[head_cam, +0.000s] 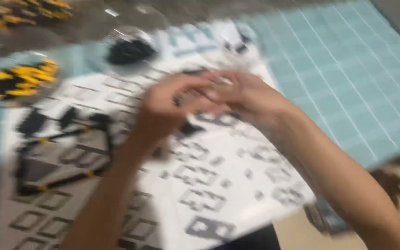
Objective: The person assembles a Lego model by connecting black and grey bricks to form a frame structure. They follow a printed instruction sheet laid out on a table, picking up pieces from bowls and snapping them together by hand.
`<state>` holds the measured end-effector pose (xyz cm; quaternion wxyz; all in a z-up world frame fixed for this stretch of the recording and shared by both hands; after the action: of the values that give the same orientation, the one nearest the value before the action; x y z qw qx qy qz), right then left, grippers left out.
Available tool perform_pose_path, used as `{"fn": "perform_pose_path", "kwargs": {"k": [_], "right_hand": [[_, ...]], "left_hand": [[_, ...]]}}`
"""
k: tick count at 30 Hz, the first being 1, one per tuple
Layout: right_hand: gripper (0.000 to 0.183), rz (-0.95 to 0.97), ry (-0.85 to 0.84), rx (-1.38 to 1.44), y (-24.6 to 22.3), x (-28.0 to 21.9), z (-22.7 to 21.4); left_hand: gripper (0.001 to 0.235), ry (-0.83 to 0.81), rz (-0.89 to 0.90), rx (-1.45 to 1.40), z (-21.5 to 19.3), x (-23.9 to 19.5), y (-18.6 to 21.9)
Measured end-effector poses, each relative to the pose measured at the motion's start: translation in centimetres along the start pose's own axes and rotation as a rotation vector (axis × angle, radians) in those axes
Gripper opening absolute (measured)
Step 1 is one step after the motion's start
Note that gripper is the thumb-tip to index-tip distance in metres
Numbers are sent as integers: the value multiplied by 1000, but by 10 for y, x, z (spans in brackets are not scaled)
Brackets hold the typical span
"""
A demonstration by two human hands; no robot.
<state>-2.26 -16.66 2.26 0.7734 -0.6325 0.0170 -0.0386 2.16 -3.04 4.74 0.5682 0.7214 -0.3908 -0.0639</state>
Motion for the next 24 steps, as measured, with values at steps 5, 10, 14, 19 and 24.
{"fn": "perform_pose_path", "kwargs": {"k": [5,10,14,19,24], "right_hand": [[53,86,-121,53,1,-4,-3],[32,59,-181,140,6,-2,-4],[29,53,-164,52,6,-4,-4],[24,41,-191,-33,6,-1,-7],[22,65,-111,-65,0,-2,-10]], "left_hand": [[20,36,193,233,7,-11,30],[27,20,4,277,7,-9,26],[26,1,-15,275,7,-9,25],[28,-92,-289,359,3,-6,16],[42,22,215,753,-1,-27,13]]}}
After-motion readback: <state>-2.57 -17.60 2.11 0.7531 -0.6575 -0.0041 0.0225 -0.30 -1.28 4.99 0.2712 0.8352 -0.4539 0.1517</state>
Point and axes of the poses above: each hand's wrist, its own x-axis towards the middle knuckle, its own z-axis out of the palm, y = z × x, the point moved 6 cm from there along x, towards the middle knuckle, and after that the axes turned 13 degrees about -z, right-handed, at the moved point
